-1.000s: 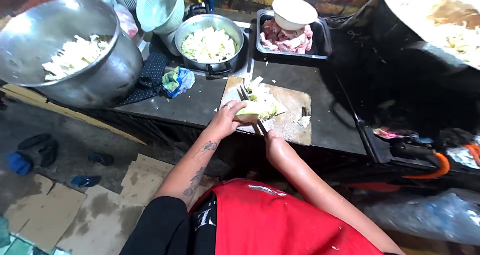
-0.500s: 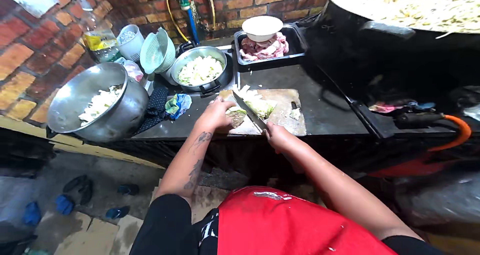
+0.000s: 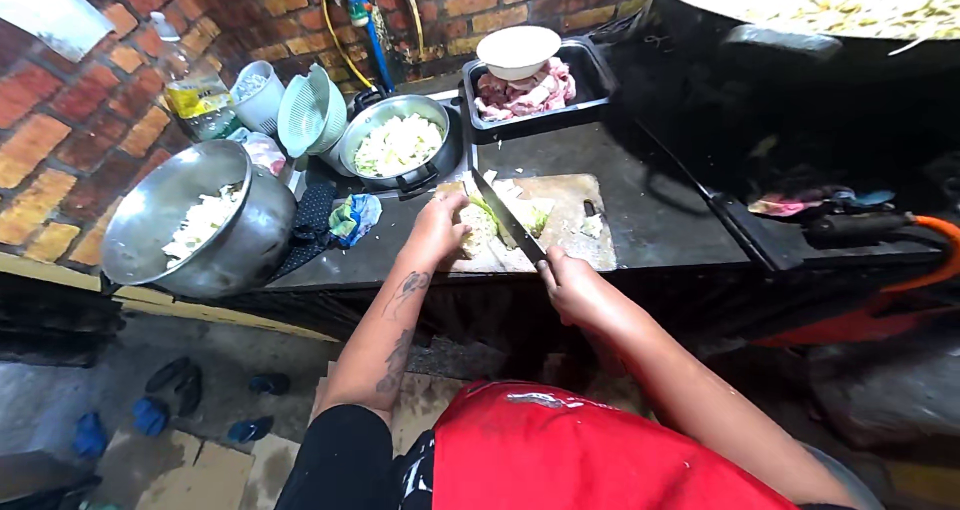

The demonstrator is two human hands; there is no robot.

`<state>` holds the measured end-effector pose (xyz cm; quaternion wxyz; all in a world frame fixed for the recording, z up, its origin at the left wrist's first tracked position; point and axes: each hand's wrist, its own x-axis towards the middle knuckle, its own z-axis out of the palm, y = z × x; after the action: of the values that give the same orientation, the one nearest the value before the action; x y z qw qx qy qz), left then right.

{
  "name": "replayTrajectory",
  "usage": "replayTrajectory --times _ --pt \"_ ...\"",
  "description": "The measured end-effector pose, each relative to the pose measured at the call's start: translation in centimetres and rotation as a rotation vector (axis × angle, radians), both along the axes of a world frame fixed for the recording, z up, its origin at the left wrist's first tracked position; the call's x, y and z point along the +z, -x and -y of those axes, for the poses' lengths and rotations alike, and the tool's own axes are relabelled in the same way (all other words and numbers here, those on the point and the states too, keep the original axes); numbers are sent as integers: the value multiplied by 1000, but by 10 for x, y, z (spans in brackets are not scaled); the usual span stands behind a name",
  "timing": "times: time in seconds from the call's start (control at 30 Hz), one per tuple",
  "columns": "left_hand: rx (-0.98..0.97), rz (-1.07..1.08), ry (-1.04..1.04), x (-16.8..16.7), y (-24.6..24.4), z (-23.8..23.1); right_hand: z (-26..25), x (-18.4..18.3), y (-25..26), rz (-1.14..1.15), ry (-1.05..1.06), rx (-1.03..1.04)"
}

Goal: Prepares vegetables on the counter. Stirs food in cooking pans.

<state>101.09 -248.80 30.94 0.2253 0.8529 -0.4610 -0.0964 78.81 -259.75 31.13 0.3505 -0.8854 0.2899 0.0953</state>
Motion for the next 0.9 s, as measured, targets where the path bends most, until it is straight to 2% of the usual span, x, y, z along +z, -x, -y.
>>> replayTrajectory --times 0.17,0.33,0.4,0.53,0.63,0.73,0.9 --pt "-11 1 80 -9 -1 -1 -5 -2 -14 -116 -14 54" --pt "-28 4 117 -14 -4 -4 -11 -40 -29 -147 -25 59" --pt "-15 1 150 -18 -4 -4 -12 -44 -31 -150 -14 52" --pt "13 -11 198 -20 -5 -5 -6 -15 -19 -134 15 39" --pt "0 -39 205 -21 -6 -6 -8 7 -4 -28 59 -4" --pt "-19 -54 223 -24 -8 -7 -11 11 -4 -6 49 25" --pt "-41 -64 288 -32 -12 -7 -21 1 -22 -130 43 50"
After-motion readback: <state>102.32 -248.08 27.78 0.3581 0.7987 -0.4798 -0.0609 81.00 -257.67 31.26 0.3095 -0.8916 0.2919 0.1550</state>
